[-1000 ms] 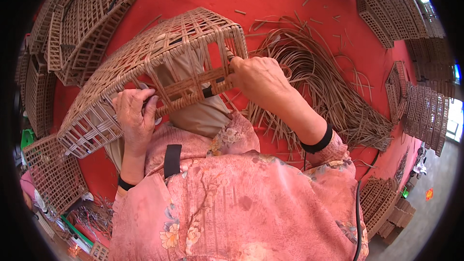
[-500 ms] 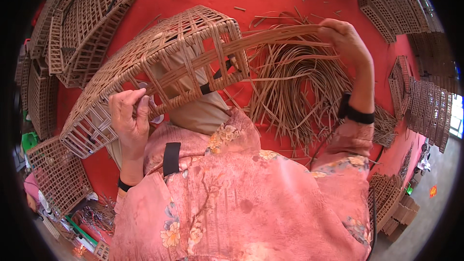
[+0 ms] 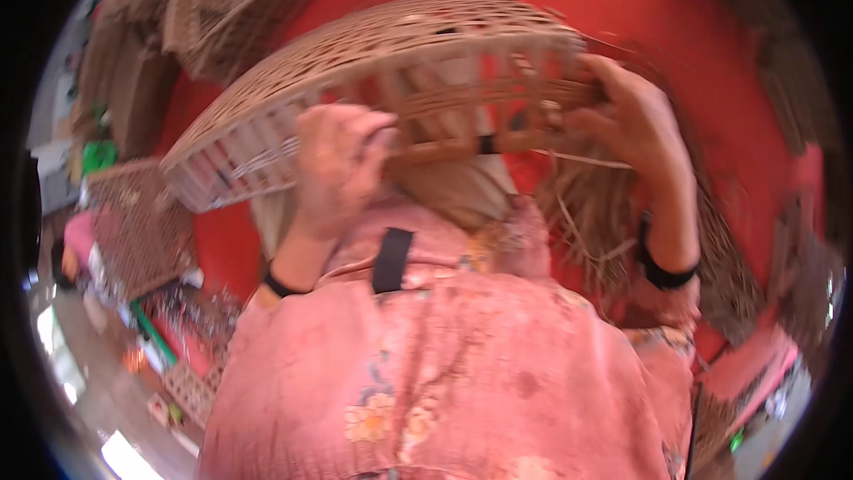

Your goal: The recorder is weaving bamboo strips onto a wooden or bamboo furniture frame to create a bench or chair back.

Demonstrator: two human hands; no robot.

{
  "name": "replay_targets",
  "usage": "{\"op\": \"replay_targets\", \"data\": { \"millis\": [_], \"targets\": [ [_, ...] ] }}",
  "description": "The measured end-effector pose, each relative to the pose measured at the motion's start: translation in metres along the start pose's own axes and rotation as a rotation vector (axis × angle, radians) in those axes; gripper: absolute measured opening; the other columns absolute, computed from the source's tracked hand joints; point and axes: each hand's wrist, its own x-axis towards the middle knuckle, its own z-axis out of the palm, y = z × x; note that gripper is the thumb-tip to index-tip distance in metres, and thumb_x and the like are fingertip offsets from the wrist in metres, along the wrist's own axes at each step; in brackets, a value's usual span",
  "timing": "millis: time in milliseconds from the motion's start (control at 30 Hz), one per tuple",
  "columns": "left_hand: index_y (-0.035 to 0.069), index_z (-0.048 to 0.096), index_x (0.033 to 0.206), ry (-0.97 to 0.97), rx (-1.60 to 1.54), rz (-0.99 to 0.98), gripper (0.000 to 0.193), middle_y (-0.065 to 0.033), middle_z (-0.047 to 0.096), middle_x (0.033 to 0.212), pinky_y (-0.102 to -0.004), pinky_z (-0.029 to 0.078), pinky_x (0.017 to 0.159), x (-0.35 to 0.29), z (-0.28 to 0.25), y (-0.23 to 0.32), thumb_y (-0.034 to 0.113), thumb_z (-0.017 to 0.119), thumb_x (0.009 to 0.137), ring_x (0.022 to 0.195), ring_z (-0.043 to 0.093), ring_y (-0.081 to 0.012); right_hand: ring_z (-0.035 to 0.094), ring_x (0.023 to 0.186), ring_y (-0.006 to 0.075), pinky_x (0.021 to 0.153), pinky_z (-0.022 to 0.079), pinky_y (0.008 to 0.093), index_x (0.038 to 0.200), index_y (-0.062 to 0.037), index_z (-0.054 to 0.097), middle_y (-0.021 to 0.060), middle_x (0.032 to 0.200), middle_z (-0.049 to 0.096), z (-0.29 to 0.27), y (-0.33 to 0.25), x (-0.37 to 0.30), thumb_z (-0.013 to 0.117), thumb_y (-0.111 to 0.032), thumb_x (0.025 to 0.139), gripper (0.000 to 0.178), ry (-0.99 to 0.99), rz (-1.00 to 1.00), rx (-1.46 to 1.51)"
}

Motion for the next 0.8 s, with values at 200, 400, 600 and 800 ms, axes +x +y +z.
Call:
{"op": "replay_targets", "data": {
  "millis": [200,400,600,800],
  "targets": [
    [0.014,0.069,0.098,0.029,-0.132,0.114,0.025,-0.0023,0.06,0.092,-0.0388,0.046,0.075,-0.011,0.011,0.006,0.009,0.08,0.076,0.086,0.058,-0.0246,0.063,0.071,0.0226,0.067,0.049,0.0335,0.127,0.0017,0.059,0.0161,0.09,0.069,-0.002,0.004,-0.009,0.059,-0.008,0.094,0.034,-0.029,-0.029,0.157],
    [0.012,0.069,0.097,0.023,-0.127,0.067,0.026,-0.0021,0.06,0.091,-0.0386,0.047,0.075,-0.017,0.002,-0.005,0.008,0.08,0.075,0.084,0.058,-0.0239,0.048,0.071,0.0075,0.063,0.041,0.026,0.106,0.0012,0.069,-0.0004,0.08,0.057,-0.05,0.076,-0.041,0.06,-0.01,0.095,0.018,0.002,0.354,0.142],
    [0.01,0.068,0.101,0.028,-0.071,0.027,0.021,-0.0051,0.06,0.093,-0.0403,0.048,0.081,-0.015,-0.008,-0.004,0.012,0.076,0.081,0.088,0.058,-0.026,0.05,0.075,0.0069,0.067,0.042,0.0262,0.108,0.0012,0.068,-0.0035,0.079,0.056,-0.045,0.062,-0.043,0.061,-0.009,0.094,0.019,-0.02,0.354,0.322],
    [0.007,0.065,0.12,0.098,-0.051,-0.36,0.038,-0.0095,0.057,0.109,-0.0324,0.052,0.075,-0.028,-0.032,-0.018,0.016,0.08,0.086,0.088,0.058,-0.0177,0.051,0.067,0.011,0.062,0.044,0.03,0.11,0.0015,0.066,0.0022,0.077,0.058,-0.018,-0.005,-0.025,0.065,-0.011,0.094,0.02,-0.07,0.285,0.18]
  ]
}}
